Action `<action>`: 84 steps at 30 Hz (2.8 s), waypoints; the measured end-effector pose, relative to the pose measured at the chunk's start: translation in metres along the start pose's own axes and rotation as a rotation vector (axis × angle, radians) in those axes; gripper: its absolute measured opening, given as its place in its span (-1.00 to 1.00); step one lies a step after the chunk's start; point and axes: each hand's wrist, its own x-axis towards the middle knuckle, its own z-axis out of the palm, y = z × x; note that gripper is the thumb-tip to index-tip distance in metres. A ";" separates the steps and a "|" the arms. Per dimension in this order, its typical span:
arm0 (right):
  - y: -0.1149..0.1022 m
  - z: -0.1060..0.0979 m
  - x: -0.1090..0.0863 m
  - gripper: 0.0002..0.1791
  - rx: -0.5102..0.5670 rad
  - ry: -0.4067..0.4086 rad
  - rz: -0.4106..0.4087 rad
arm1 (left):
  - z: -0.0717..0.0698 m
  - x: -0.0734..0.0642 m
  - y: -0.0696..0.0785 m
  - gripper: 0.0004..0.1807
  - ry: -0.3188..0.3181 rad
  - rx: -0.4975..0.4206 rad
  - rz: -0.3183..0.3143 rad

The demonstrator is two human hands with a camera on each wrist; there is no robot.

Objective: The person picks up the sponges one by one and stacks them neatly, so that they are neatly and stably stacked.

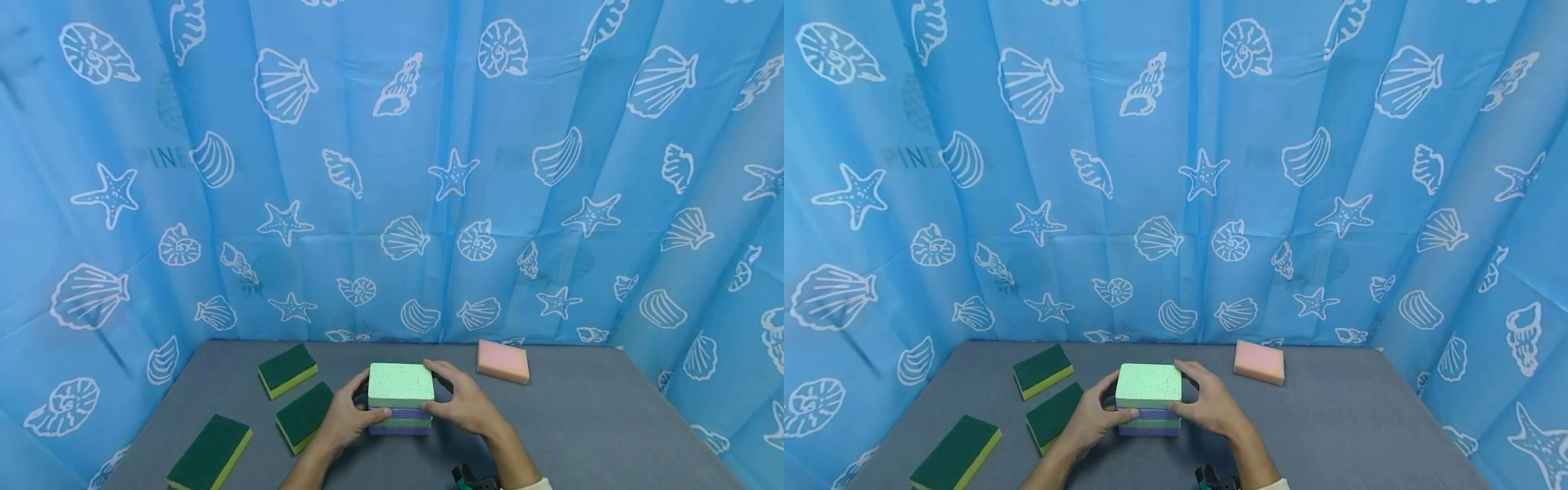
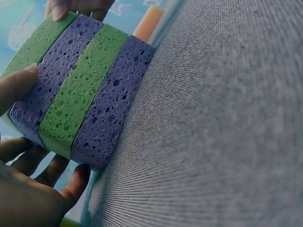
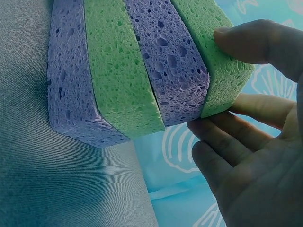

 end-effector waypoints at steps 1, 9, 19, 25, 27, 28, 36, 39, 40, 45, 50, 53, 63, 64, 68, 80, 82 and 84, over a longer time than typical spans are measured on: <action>0.000 0.000 0.000 -0.22 -0.005 0.001 -0.002 | 0.000 0.000 0.000 -0.02 0.001 0.002 -0.001; 0.001 0.000 0.000 -0.22 -0.009 -0.006 -0.010 | -0.002 0.002 0.003 -0.02 0.000 0.022 -0.020; 0.002 -0.001 0.000 -0.22 -0.026 -0.006 -0.025 | -0.002 0.004 0.015 -0.15 0.046 0.034 0.026; 0.004 0.001 -0.001 -0.22 -0.028 -0.002 -0.031 | 0.003 0.007 0.019 -0.20 0.059 0.023 0.026; 0.004 0.001 -0.002 -0.21 -0.018 -0.004 -0.033 | 0.004 0.008 0.020 -0.21 0.063 0.029 0.027; 0.004 0.002 -0.002 -0.21 -0.015 -0.006 -0.032 | 0.005 0.008 0.020 -0.22 0.063 0.029 0.028; 0.003 0.003 -0.002 -0.21 -0.023 -0.010 -0.030 | 0.000 0.007 0.017 -0.20 0.033 0.019 0.027; 0.002 0.002 -0.001 -0.17 -0.024 -0.013 -0.034 | -0.001 0.006 0.017 -0.20 0.026 0.017 0.034; 0.001 0.001 -0.001 -0.16 -0.020 -0.007 -0.040 | -0.001 0.006 0.017 -0.20 0.024 0.015 0.036; -0.005 -0.007 -0.002 -0.14 -0.013 0.095 -0.115 | -0.001 0.007 0.017 -0.20 0.021 0.022 0.036; -0.015 -0.024 -0.009 -0.13 -0.048 0.239 -0.103 | 0.000 0.008 0.017 -0.20 0.014 0.015 0.029; -0.017 -0.037 -0.013 -0.13 -0.029 0.313 -0.106 | 0.001 0.008 0.016 -0.20 0.011 0.005 0.019; 0.009 -0.074 -0.023 -0.06 -0.018 0.506 -0.077 | 0.000 0.008 0.017 -0.19 0.023 0.004 0.015; 0.014 -0.077 -0.025 -0.05 -0.017 0.508 -0.056 | 0.000 0.008 0.017 -0.19 0.024 0.005 0.015; 0.037 -0.090 -0.033 0.01 -0.042 0.509 0.029 | 0.000 0.008 0.017 -0.19 0.024 0.012 0.011; 0.082 -0.108 -0.044 0.12 -0.085 0.517 0.227 | -0.002 0.009 0.017 -0.22 0.030 0.047 0.027; 0.089 -0.107 -0.045 0.13 -0.082 0.508 0.253 | -0.001 0.009 0.016 -0.22 0.026 0.041 0.023; 0.096 -0.106 -0.044 0.15 -0.082 0.497 0.284 | -0.001 0.009 0.016 -0.22 0.023 0.036 0.020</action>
